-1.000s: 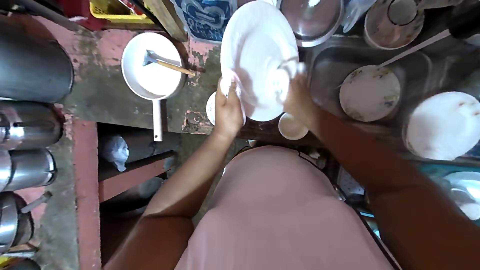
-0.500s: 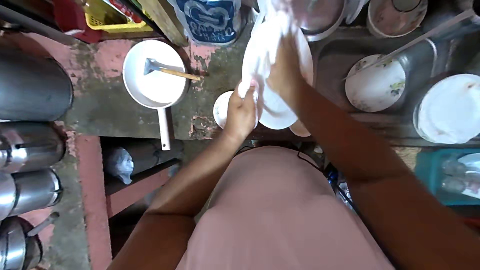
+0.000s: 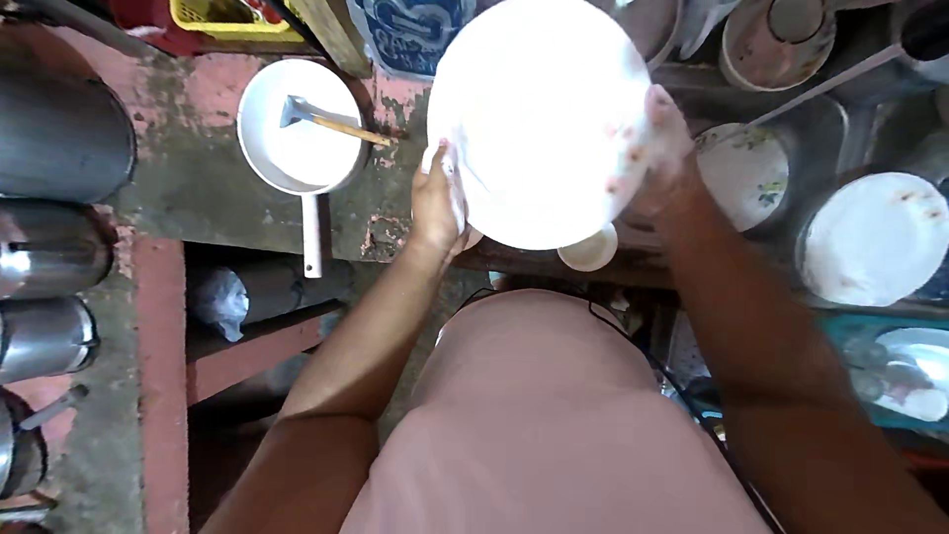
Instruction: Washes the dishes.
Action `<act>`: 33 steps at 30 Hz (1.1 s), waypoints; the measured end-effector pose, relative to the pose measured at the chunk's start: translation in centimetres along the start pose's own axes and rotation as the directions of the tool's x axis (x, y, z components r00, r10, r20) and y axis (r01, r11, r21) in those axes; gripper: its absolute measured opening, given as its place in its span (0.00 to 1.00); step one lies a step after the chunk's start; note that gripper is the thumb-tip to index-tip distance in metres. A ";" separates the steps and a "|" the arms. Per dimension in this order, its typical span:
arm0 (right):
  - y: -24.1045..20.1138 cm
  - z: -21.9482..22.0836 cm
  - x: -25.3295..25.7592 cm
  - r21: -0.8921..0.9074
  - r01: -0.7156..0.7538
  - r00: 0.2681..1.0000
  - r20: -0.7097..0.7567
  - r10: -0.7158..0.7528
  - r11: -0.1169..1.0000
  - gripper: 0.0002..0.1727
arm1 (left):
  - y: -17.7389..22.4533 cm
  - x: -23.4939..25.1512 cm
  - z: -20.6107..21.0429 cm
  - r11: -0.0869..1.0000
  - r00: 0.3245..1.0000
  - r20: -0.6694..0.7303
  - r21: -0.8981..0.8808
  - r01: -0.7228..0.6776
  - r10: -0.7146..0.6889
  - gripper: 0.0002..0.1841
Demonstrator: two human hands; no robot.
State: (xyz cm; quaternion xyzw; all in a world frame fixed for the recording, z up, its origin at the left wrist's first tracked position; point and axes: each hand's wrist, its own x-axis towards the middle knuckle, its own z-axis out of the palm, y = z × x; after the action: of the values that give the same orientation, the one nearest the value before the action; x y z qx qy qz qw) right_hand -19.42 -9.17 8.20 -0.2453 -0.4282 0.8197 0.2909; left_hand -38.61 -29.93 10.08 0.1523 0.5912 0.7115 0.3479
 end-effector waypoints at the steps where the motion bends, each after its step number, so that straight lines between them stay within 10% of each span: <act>1: -1.0 0.2 -1.3 0.152 -0.083 0.996 0.057 0.075 0.985 0.16 | -0.6 0.4 0.4 0.998 1.000 -0.009 0.058 0.011 -0.011 0.23; 4: -2.1 0.5 -4.0 0.148 -0.141 0.989 0.072 0.131 0.979 0.09 | -2.9 2.1 1.7 0.867 0.992 0.046 0.482 -0.123 0.115 0.35; 6: -2.4 1.4 -4.9 0.021 -0.101 0.992 -0.077 0.102 0.995 0.22 | -4.5 2.1 3.2 0.602 0.971 0.166 0.763 -0.236 0.171 0.47; 10: -4.1 1.9 -4.6 -0.122 -0.091 0.958 -0.283 0.053 0.988 0.29 | -6.6 -2.1 9.2 0.304 0.895 0.443 0.848 -0.434 0.042 0.53; 16: -4.6 2.3 -4.8 -0.186 0.175 0.946 -0.242 -0.218 0.967 0.21 | -6.2 -4.8 13.7 0.417 0.736 0.632 0.617 -0.668 0.244 0.33; 20: -3.8 3.0 -3.5 -0.467 0.480 0.857 0.073 -0.509 0.742 0.25 | -4.5 -7.4 15.4 0.715 0.817 0.417 0.416 -0.562 0.399 0.25; 24: -5.3 2.7 0.0 -0.542 0.460 0.868 0.111 -0.483 0.703 0.29 | -2.6 -8.3 15.7 0.913 0.922 0.264 0.218 -0.344 0.284 0.19; 29: -3.0 4.5 -1.3 -0.642 0.595 0.803 0.455 -0.385 0.483 0.35 | -1.5 -7.1 13.5 0.965 0.967 0.136 0.126 -0.231 0.214 0.19; 33: -2.1 4.9 0.1 -0.659 0.546 0.828 0.332 -0.451 0.517 0.34 | -0.8 -7.0 12.2 0.978 0.970 0.189 0.114 -0.176 0.152 0.20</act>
State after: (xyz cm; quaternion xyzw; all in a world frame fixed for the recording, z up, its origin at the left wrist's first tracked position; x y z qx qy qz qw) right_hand -22.13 -10.94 12.47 -0.1577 -0.7868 0.4724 0.3645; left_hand -25.67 -25.62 13.80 0.2864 0.5880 0.6812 0.3287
